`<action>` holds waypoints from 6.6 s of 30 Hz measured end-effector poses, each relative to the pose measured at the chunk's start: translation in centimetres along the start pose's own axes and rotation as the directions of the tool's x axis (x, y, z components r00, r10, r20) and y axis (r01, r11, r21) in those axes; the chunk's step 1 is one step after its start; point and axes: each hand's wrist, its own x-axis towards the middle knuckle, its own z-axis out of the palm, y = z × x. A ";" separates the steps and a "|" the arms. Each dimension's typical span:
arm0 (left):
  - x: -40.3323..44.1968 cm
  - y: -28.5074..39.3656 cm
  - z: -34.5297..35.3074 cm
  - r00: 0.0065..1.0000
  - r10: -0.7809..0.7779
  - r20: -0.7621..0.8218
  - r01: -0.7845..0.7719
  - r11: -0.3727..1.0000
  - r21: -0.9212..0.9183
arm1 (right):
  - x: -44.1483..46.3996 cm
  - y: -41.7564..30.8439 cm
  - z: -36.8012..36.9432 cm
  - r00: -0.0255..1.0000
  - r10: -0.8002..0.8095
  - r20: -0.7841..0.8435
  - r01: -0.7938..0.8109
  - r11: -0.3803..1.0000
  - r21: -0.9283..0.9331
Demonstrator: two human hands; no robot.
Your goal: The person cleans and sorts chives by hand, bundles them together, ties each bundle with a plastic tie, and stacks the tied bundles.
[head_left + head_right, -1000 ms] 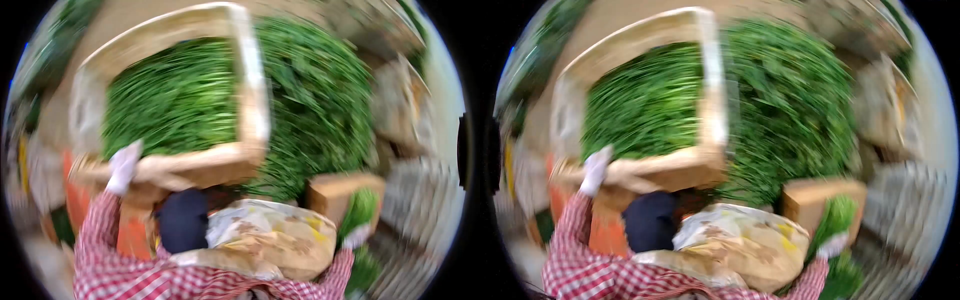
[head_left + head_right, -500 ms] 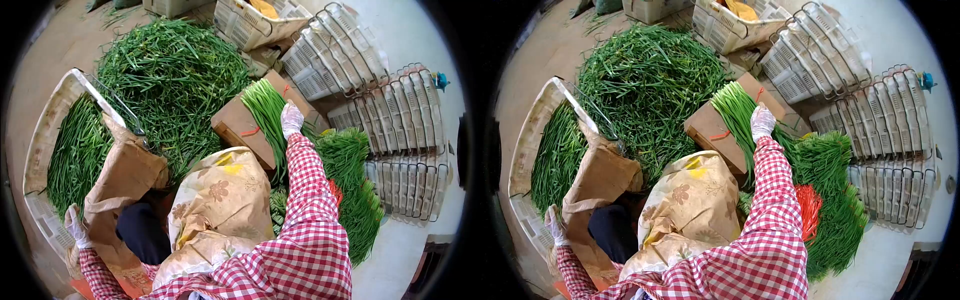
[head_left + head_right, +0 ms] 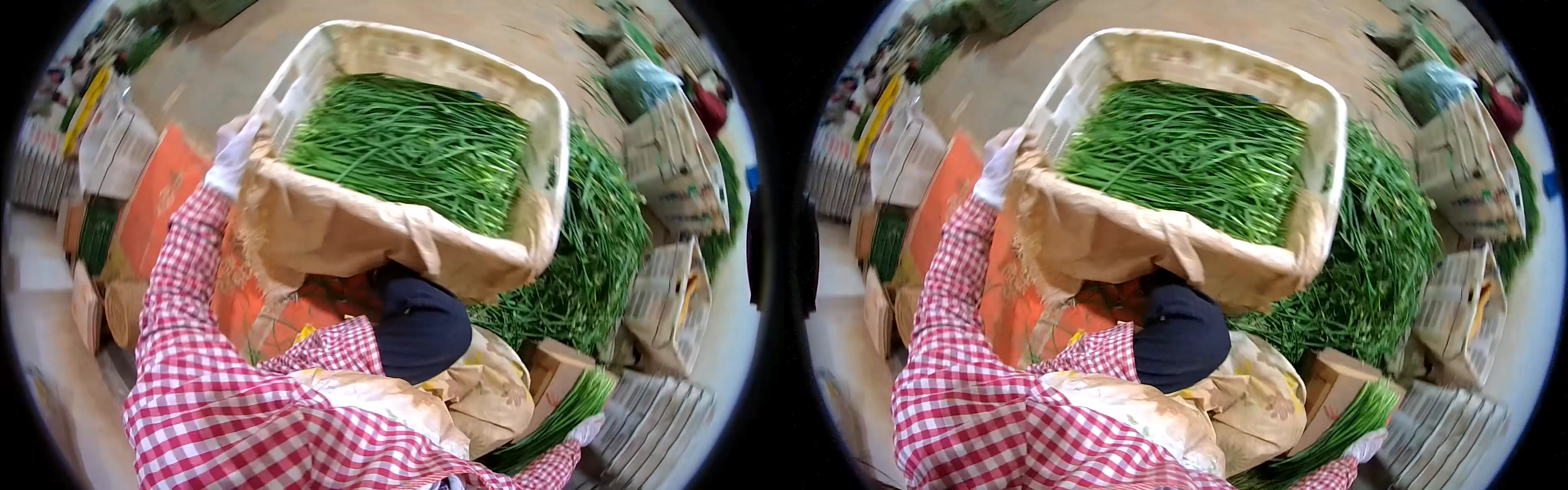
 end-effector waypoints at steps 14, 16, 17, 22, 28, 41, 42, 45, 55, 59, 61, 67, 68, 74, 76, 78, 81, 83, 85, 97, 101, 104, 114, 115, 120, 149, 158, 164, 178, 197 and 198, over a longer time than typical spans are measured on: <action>9.6 -1.6 7.0 1.000 0.023 -0.015 -0.027 0.941 -0.337 | -18.3 -56.1 -10.1 0.173 -0.976 0.129 0.663 0.213 0.718; 9.7 -3.6 7.2 0.982 0.012 -0.187 -0.072 0.945 -0.320 | -22.6 -62.2 -7.1 -0.172 -0.969 0.176 0.880 -0.070 0.470; 9.4 -4.7 7.2 0.963 -0.029 -0.268 -0.093 0.897 -0.432 | -24.8 -64.6 -5.5 -0.272 -0.930 0.246 0.918 -0.174 0.357; 9.5 -4.4 6.4 0.876 -0.066 -0.478 -0.214 0.834 -0.508 | -35.9 -70.8 0.8 -0.419 -0.738 0.529 0.899 -0.419 0.128; 9.5 -3.6 5.9 0.841 -0.125 -0.527 -0.182 0.851 -0.493 | -40.9 -70.8 8.8 -0.264 -0.894 0.363 0.964 -0.245 0.099; 9.3 -3.2 5.8 0.825 -0.058 -0.562 -0.239 0.866 -0.440 | -31.7 -73.0 4.9 -0.338 -0.690 0.640 0.653 0.318 0.688; 9.4 -3.2 5.8 0.817 -0.046 -0.574 -0.243 0.877 -0.416 | -30.2 -72.4 4.9 -0.377 -0.705 0.601 0.471 0.413 0.780; 9.4 -5.2 6.1 0.916 -0.073 -0.395 -0.136 0.869 -0.476 | -26.2 -69.8 4.2 -0.349 -0.755 0.555 0.106 0.557 0.824; 6.5 -4.3 12.5 0.592 -0.162 0.789 0.281 0.959 -0.014 | -24.7 -68.2 3.7 -0.141 -0.894 0.425 -0.208 0.446 0.870; 6.2 -3.2 17.9 0.514 -0.159 0.843 0.742 0.576 -0.343 | -26.2 -67.8 5.4 0.040 -0.979 0.201 0.453 0.197 0.869; 6.1 -3.0 20.2 0.483 -0.217 0.849 0.866 0.264 -0.425 | -26.5 -67.6 3.7 0.029 -0.960 0.277 0.728 0.210 0.652; 6.2 -4.2 21.0 0.510 -0.211 0.834 0.841 0.324 -0.433 | -21.4 -68.1 -5.2 0.092 -0.861 0.501 0.675 0.423 0.604; 6.0 -3.8 20.9 0.504 -0.212 0.837 0.846 0.319 -0.428 | -20.4 -68.0 -6.1 0.227 -0.890 0.395 0.365 0.453 0.813; 6.3 -3.0 20.3 0.425 -0.097 0.900 0.814 0.477 -0.332 | -19.6 -76.6 -5.6 0.002 -0.909 0.417 0.160 0.412 0.897; 5.8 -0.9 20.0 0.449 -0.049 0.892 0.770 0.528 -0.358 | -20.1 -79.3 -0.6 -0.260 -0.929 0.263 0.172 0.224 0.959; 5.6 0.0 19.4 0.443 -0.083 0.893 0.767 0.550 -0.329 | -23.1 -79.8 -2.9 -0.378 -0.903 0.204 -0.069 0.248 0.966; 6.2 0.4 19.3 0.598 -0.091 0.796 0.646 0.643 -0.411 | -25.1 -79.6 -3.5 -0.167 -0.930 0.327 -0.259 0.361 0.896; 7.2 0.2 19.9 0.709 -0.035 0.704 0.486 0.748 -0.452 | -25.1 -79.4 -2.6 -0.020 -0.943 0.332 -0.282 0.324 0.903; 7.6 -0.6 20.7 0.766 -0.013 0.643 0.323 0.872 -0.368 | -25.0 -79.1 -1.6 0.024 -0.943 0.333 -0.318 0.309 0.897; 7.0 -0.7 20.9 0.805 0.001 0.593 0.347 0.810 -0.473 | -24.7 -78.3 -1.9 0.006 -0.974 0.225 -0.115 0.223 0.968; 6.8 -2.3 21.3 0.882 -0.005 0.471 0.282 0.808 -0.518 | -26.3 -77.9 -1.1 0.177 -0.952 0.249 -0.112 0.232 0.966; 7.6 -1.7 20.7 0.854 -0.150 0.499 0.415 0.775 -0.477 | -24.9 -76.7 -1.3 0.310 -0.929 0.201 -0.180 0.150 0.972; 11.5 -9.8 19.3 0.763 -0.226 0.606 0.607 0.574 -0.550 | -14.9 -67.8 -11.5 0.559 -0.829 -0.022 0.035 -0.003 0.999; 11.5 -10.4 19.0 0.762 -0.258 0.594 0.616 0.573 -0.541 | -13.3 -66.2 -14.0 0.611 -0.786 -0.093 0.131 -0.016 0.991; 15.4 -19.2 16.2 0.760 -0.385 0.523 0.643 0.558 -0.524 | -4.4 -56.7 -22.5 0.857 -0.402 -0.324 0.225 -0.273 0.935; -30.1 11.0 8.7 -0.181 -0.131 0.975 0.126 0.980 0.155 | -34.0 -34.8 -15.8 0.760 -0.568 0.314 -0.555 -0.318 0.769; -30.1 10.3 4.6 -0.198 -0.326 0.924 0.696 0.617 0.367 | -26.5 -27.0 -10.3 0.785 -0.407 0.467 -0.584 -0.236 0.777; -29.8 5.2 3.0 0.057 -0.325 0.944 0.525 0.814 0.249 | -31.0 -23.9 -10.3 0.662 -0.559 0.499 -0.507 0.157 0.848; -33.4 11.2 5.0 0.178 -0.261 0.949 0.604 0.790 0.104 | -28.4 -27.3 -16.0 0.209 -0.862 -0.461 0.761 -0.153 0.631; -34.3 9.9 4.0 0.417 -0.201 0.886 0.279 0.956 0.086 | -33.0 -32.6 -16.3 0.533 -0.841 -0.088 0.422 0.174 0.890; -34.2 10.1 3.8 0.384 -0.289 0.877 0.437 0.894 0.104 | -32.2 -32.6 -18.6 0.416 -0.867 0.274 -0.036 0.285 0.958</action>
